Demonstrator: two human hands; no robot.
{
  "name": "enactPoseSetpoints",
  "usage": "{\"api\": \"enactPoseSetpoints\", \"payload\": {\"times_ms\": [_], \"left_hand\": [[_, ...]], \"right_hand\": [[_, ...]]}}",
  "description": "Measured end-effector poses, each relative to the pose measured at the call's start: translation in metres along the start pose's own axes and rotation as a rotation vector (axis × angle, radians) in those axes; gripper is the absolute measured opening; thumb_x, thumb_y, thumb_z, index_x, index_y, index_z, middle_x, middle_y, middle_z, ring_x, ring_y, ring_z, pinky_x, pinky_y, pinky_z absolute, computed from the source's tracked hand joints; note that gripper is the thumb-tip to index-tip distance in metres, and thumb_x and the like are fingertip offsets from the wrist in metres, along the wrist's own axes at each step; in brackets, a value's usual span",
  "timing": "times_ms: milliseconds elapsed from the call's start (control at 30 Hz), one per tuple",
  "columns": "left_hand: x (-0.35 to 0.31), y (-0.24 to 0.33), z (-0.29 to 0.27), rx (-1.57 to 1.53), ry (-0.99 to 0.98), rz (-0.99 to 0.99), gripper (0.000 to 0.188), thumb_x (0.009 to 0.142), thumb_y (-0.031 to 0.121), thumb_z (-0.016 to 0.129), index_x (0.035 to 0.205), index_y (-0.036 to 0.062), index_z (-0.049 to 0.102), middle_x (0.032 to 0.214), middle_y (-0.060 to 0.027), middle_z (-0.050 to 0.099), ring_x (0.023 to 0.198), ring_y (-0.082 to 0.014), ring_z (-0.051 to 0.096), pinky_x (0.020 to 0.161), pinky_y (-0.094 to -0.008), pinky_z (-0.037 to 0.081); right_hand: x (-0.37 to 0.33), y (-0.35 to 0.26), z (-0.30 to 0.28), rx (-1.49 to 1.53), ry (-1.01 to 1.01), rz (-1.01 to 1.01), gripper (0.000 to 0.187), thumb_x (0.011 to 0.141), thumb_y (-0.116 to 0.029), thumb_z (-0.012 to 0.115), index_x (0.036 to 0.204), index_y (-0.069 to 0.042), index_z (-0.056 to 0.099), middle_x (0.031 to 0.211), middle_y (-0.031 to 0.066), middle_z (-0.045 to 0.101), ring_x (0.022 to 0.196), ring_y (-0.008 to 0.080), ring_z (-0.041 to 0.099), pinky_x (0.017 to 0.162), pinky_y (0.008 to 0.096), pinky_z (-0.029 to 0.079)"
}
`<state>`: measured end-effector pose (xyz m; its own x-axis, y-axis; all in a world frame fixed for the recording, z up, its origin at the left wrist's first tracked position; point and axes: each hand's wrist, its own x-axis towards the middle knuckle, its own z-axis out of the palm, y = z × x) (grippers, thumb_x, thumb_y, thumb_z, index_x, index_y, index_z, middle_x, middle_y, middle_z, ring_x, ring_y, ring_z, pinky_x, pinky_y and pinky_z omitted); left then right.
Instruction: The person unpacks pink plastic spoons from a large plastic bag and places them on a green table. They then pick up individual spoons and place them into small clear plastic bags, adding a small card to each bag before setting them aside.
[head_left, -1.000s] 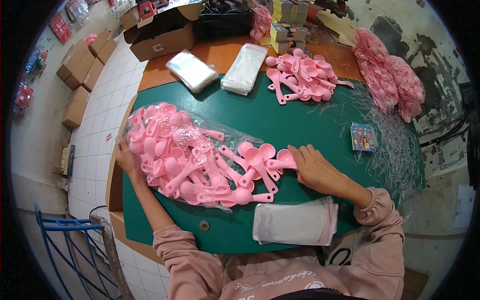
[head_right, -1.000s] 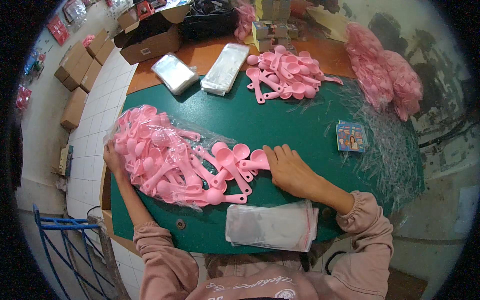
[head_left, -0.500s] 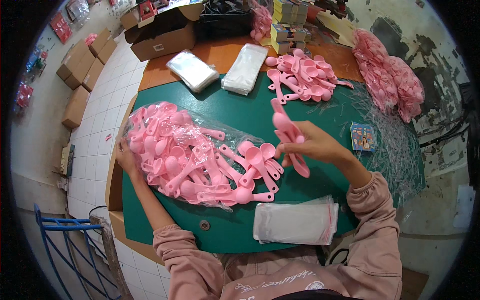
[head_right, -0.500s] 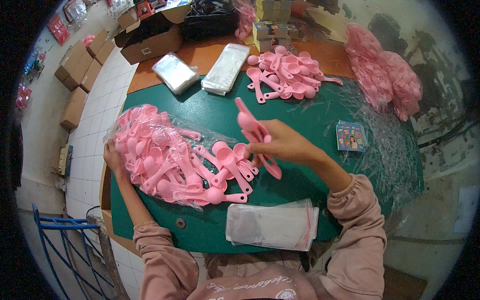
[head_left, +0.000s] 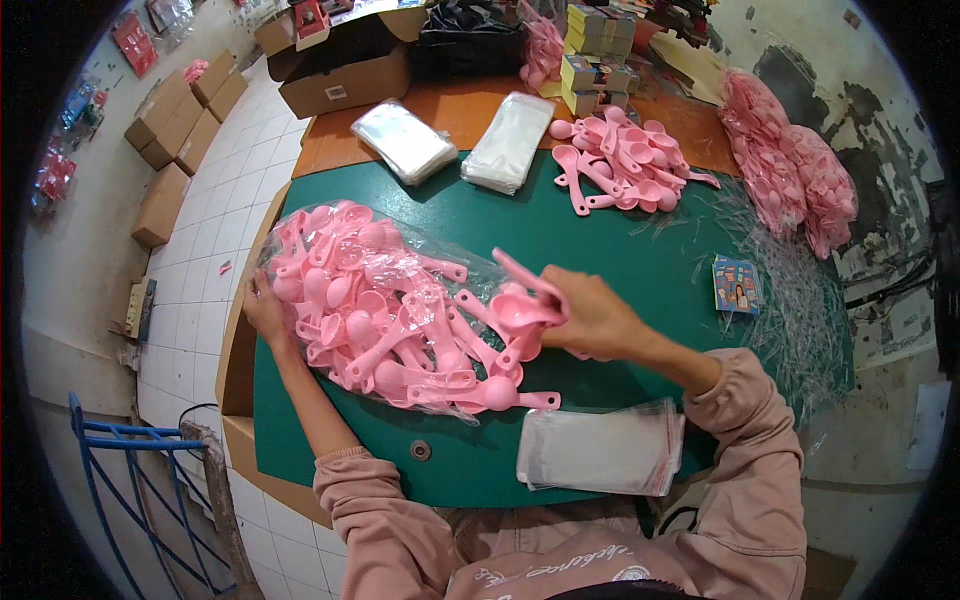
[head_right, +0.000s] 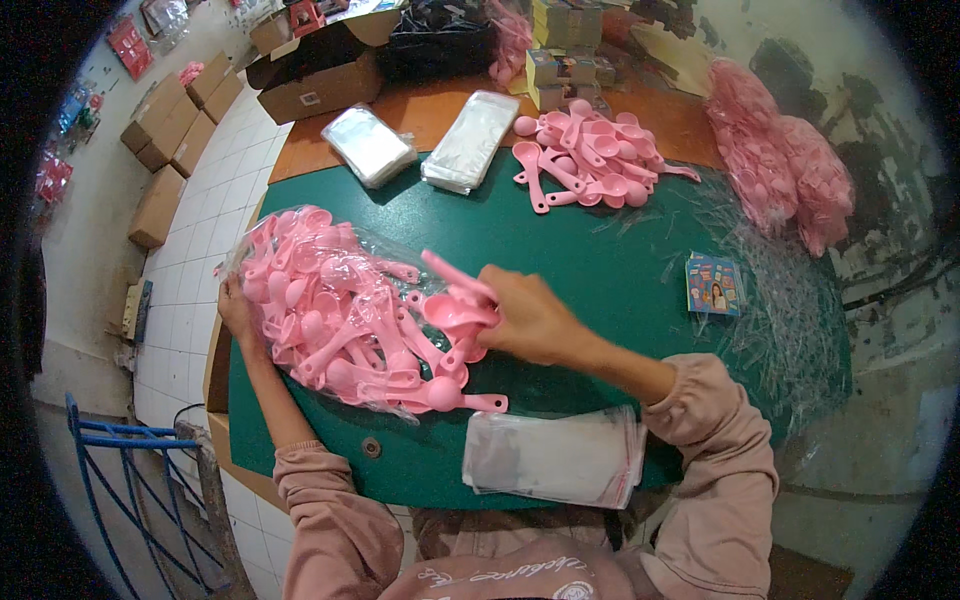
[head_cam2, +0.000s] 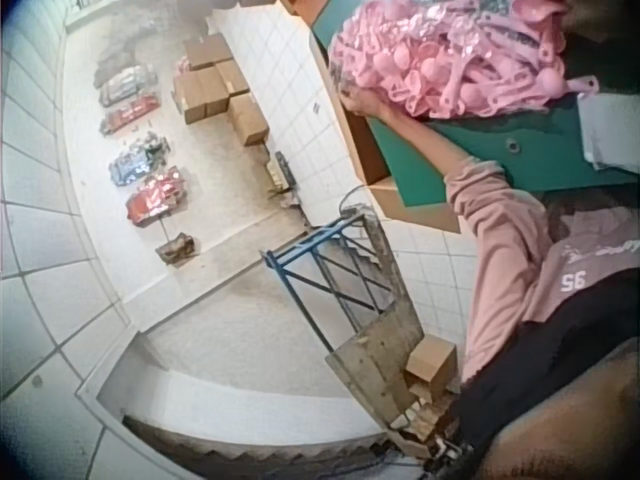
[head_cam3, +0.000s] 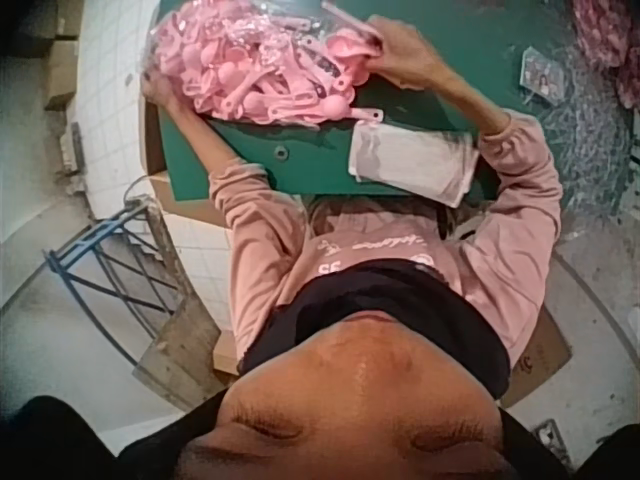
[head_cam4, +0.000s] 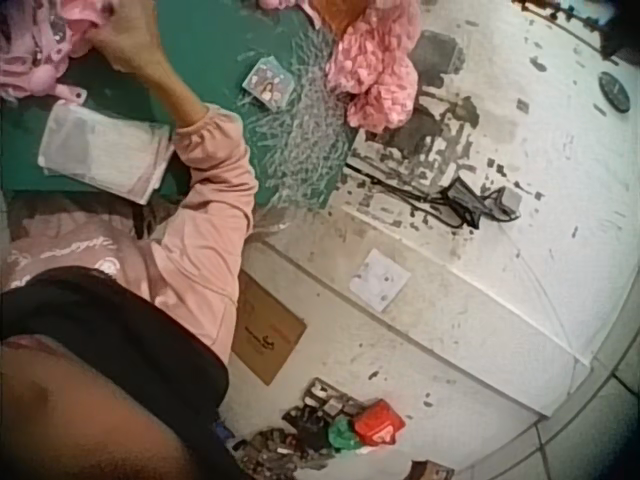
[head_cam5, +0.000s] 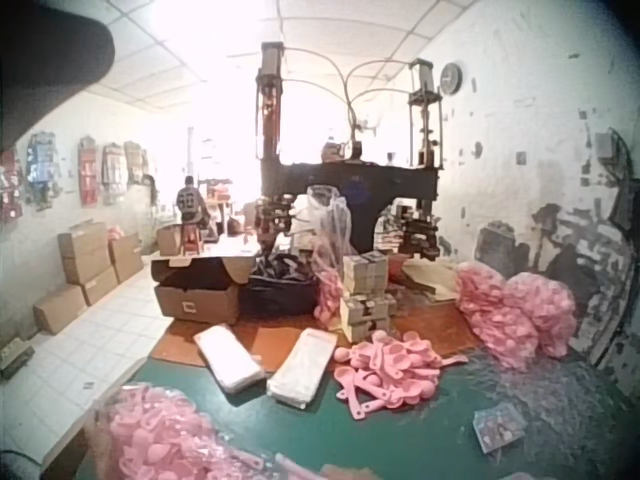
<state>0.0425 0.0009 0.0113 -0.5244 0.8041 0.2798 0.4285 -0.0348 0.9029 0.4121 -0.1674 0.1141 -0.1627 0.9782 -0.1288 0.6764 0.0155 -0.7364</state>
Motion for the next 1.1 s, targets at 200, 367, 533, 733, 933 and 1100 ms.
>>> {"api": "enactPoseSetpoints", "payload": {"times_ms": [200,367,533,733,933,1100], "left_hand": [[0.004,-0.002,-0.004,0.017,-0.007,0.009,0.036,0.084,0.032,0.047,0.091,-0.0011,0.059,0.087,-0.0141,0.061,0.08,-0.0233,0.056,0.071,-0.0329,0.042],[0.001,-0.003,0.0,-0.001,0.0,0.027,0.037,0.084,0.032,0.047,0.09,-0.0022,0.058,0.085,-0.0136,0.061,0.078,-0.0222,0.056,0.07,-0.033,0.042],[-0.003,0.005,-0.004,-0.02,-0.016,0.014,0.035,0.085,0.03,0.046,0.088,-0.0028,0.058,0.08,-0.0117,0.06,0.074,-0.0195,0.054,0.069,-0.0313,0.041],[0.003,-0.003,-0.003,-0.033,-0.014,0.03,0.033,0.085,0.03,0.047,0.087,-0.0019,0.057,0.08,-0.0103,0.059,0.073,-0.0174,0.052,0.068,-0.0304,0.041],[0.008,-0.013,-0.004,-0.065,-0.04,-0.02,0.034,0.085,0.03,0.047,0.09,-0.0013,0.057,0.082,-0.0109,0.06,0.075,-0.0184,0.053,0.069,-0.0307,0.041],[0.007,-0.012,-0.002,-0.022,-0.031,0.047,0.034,0.085,0.031,0.047,0.09,-0.0006,0.058,0.083,-0.0121,0.06,0.076,-0.02,0.055,0.069,-0.0319,0.042]], "right_hand": [[0.07,0.059,-0.131,-0.272,0.29,-0.111,0.028,0.066,-0.015,0.059,0.087,-0.001,0.047,0.076,0.0099,0.05,0.071,0.0238,0.051,0.064,0.033,0.042],[0.109,0.107,-0.155,-0.495,0.479,-0.028,0.031,0.066,-0.011,0.056,0.095,-0.003,0.049,0.081,0.0131,0.051,0.073,0.027,0.051,0.067,0.0337,0.041],[0.054,0.051,-0.086,-0.343,0.025,-0.521,0.025,0.07,-0.014,0.061,0.092,-0.007,0.052,0.093,0.008,0.052,0.088,0.0257,0.05,0.076,0.0353,0.039],[0.004,0.021,0.007,-0.643,-0.014,-0.513,0.033,0.067,-0.008,0.053,0.098,0.0,0.046,0.089,0.0141,0.051,0.087,0.027,0.051,0.073,0.0387,0.038],[0.01,0.024,-0.013,-0.266,-0.224,-0.16,0.025,0.07,-0.005,0.049,0.094,0.002,0.045,0.079,0.0182,0.057,0.076,0.0316,0.056,0.067,0.0406,0.04],[0.019,0.005,-0.023,0.051,-0.556,0.062,0.023,0.072,-0.016,0.051,0.083,0.004,0.047,0.077,0.0196,0.057,0.073,0.0354,0.055,0.062,0.0419,0.042]]}}
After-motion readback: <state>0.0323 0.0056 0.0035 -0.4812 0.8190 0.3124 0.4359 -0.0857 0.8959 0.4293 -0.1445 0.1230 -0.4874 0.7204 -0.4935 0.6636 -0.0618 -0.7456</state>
